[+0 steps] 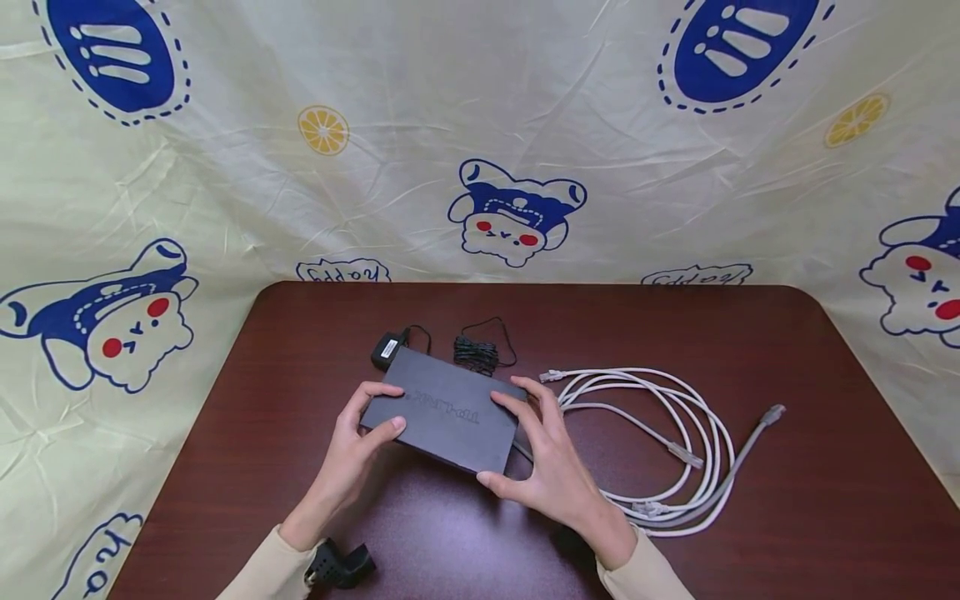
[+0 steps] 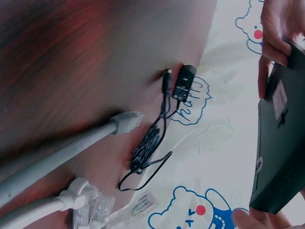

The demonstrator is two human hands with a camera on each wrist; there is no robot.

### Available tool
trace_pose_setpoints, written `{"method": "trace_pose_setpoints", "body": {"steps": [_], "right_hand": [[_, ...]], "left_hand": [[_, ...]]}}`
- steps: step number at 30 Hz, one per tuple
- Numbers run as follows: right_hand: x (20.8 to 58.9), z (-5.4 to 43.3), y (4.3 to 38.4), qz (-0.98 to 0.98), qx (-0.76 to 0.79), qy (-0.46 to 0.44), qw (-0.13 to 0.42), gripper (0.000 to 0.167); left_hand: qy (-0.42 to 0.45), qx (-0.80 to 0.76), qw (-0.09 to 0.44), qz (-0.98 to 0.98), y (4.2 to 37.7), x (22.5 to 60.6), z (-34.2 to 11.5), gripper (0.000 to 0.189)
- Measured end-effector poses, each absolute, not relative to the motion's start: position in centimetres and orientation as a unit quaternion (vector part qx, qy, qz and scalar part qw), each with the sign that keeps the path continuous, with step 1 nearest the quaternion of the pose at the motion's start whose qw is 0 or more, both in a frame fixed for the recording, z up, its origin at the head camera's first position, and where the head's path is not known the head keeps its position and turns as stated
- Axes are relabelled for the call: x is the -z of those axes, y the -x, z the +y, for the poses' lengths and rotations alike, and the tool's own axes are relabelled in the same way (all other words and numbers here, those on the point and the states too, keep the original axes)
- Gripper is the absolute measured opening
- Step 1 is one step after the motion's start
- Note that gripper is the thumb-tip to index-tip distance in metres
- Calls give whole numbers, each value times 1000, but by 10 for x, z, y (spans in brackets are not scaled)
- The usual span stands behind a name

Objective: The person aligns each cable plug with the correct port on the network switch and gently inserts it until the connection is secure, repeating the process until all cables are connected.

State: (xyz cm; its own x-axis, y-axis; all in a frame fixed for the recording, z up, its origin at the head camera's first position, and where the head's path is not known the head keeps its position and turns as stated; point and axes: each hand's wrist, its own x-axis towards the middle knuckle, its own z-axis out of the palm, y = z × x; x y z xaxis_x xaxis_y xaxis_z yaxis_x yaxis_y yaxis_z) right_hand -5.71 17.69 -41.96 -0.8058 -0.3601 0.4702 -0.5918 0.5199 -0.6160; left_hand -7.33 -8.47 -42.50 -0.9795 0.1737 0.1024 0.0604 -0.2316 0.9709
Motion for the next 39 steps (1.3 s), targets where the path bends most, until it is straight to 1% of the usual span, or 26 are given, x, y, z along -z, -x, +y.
{"method": "trace_pose_setpoints", "body": {"steps": [8, 12, 17, 20, 27, 34, 39], "right_hand": [[413, 179, 56, -843, -454, -266, 111, 55], [413, 179, 58, -830, -478, -268, 103, 49], [413, 180, 59, -805, -521, -273, 80, 44], [411, 180, 57, -791, -547, -268, 55, 41], [411, 180, 57, -753, -596, -277, 14, 36], [409, 180, 57, -722, -630, -287, -13, 31], [409, 182, 58, -703, -649, -284, -55, 30]], "left_hand": [[-115, -769, 28, 629, 76, 423, -88, 34], [-124, -768, 32, 628, 76, 422, -89, 33], [-129, -765, 33, 630, 77, 421, -90, 33], [-131, -767, 36, 627, 77, 420, -91, 34], [-138, -779, 58, 608, 78, 421, -93, 34], [-148, -783, 76, 599, 82, 420, -96, 32], [-162, -782, 90, 595, 86, 419, -98, 33]]}}
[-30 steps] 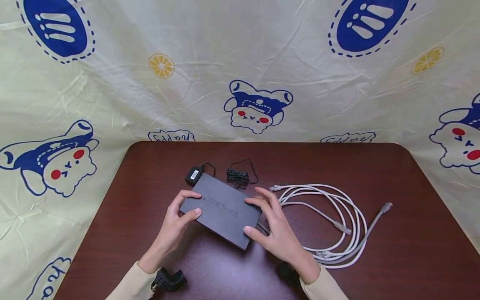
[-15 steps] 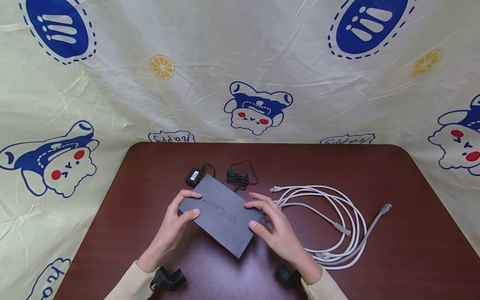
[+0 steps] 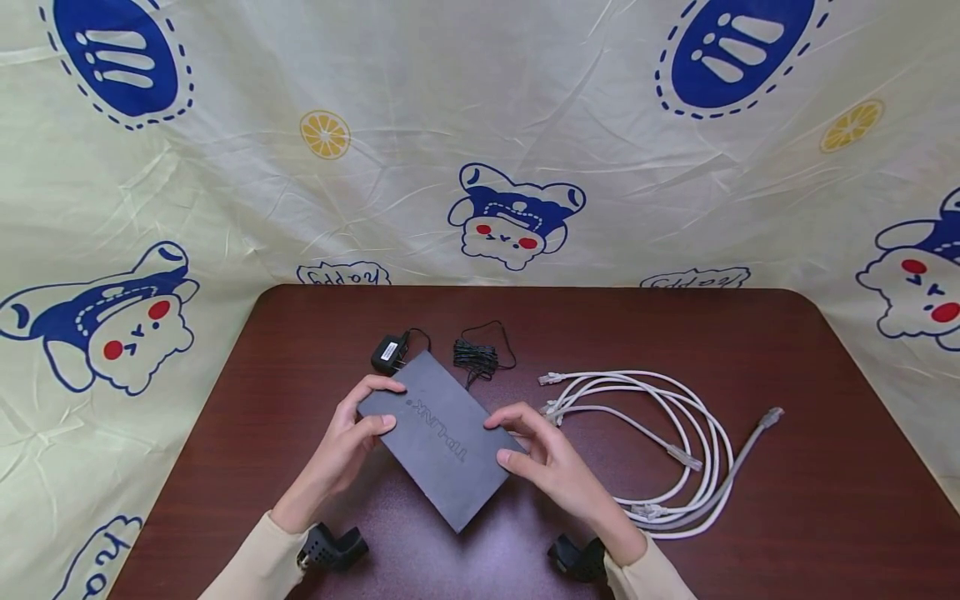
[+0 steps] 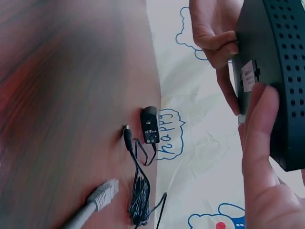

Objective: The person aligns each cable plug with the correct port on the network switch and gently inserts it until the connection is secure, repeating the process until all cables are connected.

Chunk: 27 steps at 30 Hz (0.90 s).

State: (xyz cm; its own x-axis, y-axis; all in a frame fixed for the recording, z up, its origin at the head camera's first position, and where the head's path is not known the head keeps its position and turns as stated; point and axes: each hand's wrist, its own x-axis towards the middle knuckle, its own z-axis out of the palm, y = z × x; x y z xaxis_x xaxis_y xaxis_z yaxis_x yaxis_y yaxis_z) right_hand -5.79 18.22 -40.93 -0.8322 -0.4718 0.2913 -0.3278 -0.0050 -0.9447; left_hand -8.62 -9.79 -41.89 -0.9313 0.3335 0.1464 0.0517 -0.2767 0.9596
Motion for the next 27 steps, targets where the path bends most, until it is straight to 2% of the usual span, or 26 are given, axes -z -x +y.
{"method": "trace_pose_setpoints", "body": {"steps": [9, 18, 27], "right_hand": [[411, 182, 58, 674, 680, 277, 82, 29], [415, 175, 56, 617, 718, 319, 40, 35], [416, 166, 52, 626, 730, 275, 20, 28]], "left_hand": [[-184, -790, 110, 574, 92, 413, -99, 33], [-145, -769, 85, 616, 92, 409, -98, 39], [-137, -778, 75, 608, 88, 409, -92, 47]]}}
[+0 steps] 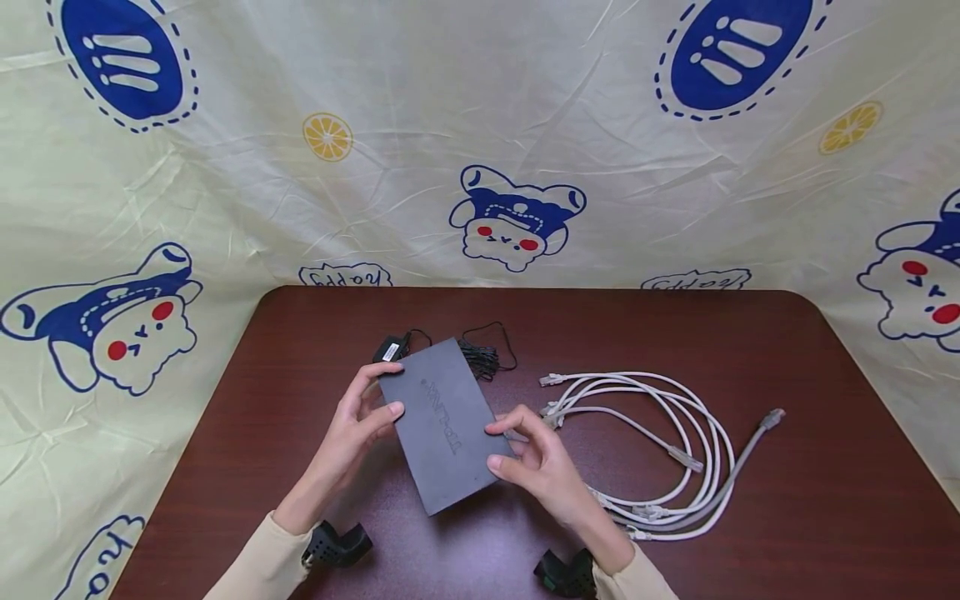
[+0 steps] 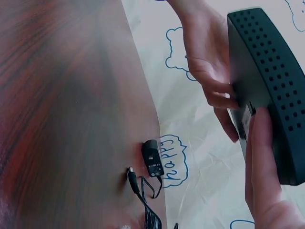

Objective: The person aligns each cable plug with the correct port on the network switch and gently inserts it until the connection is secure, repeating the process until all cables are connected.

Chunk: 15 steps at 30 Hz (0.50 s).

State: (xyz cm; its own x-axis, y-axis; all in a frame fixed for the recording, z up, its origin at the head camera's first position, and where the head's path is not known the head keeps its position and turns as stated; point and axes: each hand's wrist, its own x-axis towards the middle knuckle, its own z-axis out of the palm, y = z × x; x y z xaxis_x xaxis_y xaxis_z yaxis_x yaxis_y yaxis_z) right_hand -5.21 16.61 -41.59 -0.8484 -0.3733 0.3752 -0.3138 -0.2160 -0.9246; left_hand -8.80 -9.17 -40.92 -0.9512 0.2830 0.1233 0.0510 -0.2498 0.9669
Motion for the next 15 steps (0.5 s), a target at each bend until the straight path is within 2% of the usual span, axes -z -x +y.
{"method": "trace_pose_setpoints", "body": {"steps": [7, 15], "right_hand": [[418, 159, 51, 622, 733, 273, -13, 33], [417, 154, 48, 627, 734, 261, -9, 31]], "left_hand": [[-139, -777, 78, 609, 82, 408, -83, 51], [-148, -781, 54, 604, 81, 409, -76, 53]]}}
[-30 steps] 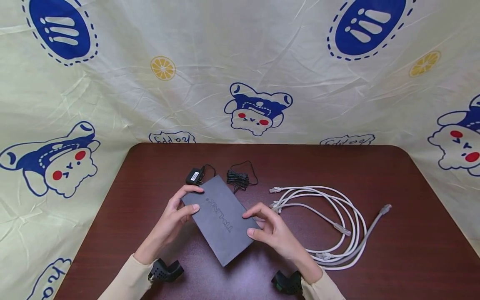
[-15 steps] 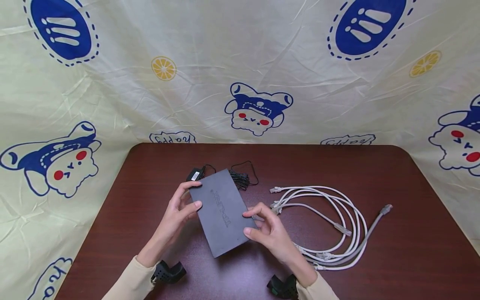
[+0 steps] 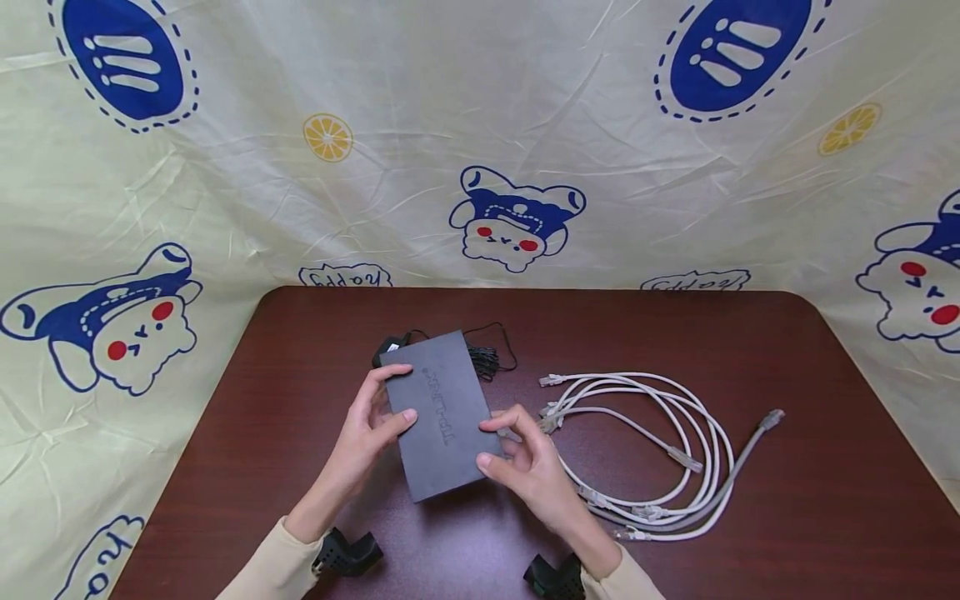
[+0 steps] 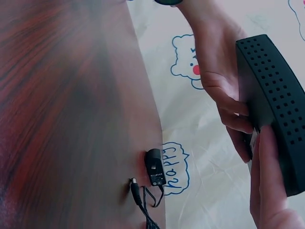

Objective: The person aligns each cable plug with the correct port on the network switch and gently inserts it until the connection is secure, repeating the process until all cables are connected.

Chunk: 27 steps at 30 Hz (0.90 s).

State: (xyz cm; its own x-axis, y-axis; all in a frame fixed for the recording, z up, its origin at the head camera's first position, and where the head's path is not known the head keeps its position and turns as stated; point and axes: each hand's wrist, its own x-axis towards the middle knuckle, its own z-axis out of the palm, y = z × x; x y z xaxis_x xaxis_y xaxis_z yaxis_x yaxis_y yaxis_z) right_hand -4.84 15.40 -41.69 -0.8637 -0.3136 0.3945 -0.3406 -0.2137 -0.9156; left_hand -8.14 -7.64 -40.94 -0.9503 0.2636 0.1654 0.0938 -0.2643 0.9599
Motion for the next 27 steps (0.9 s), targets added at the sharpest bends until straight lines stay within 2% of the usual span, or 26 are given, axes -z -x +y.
{"method": "trace_pose_setpoints", "body": {"steps": [7, 17, 27], "right_hand": [[413, 153, 47, -644, -721, -255, -32, 30], [412, 153, 48, -639, -719, -264, -76, 33], [410, 152, 46, -639, -714, -275, -82, 35]], "left_hand": [[-142, -777, 23, 613, 84, 412, -77, 50], [-144, -780, 14, 609, 87, 412, -79, 49], [-146, -776, 20, 613, 88, 409, -81, 50]]}}
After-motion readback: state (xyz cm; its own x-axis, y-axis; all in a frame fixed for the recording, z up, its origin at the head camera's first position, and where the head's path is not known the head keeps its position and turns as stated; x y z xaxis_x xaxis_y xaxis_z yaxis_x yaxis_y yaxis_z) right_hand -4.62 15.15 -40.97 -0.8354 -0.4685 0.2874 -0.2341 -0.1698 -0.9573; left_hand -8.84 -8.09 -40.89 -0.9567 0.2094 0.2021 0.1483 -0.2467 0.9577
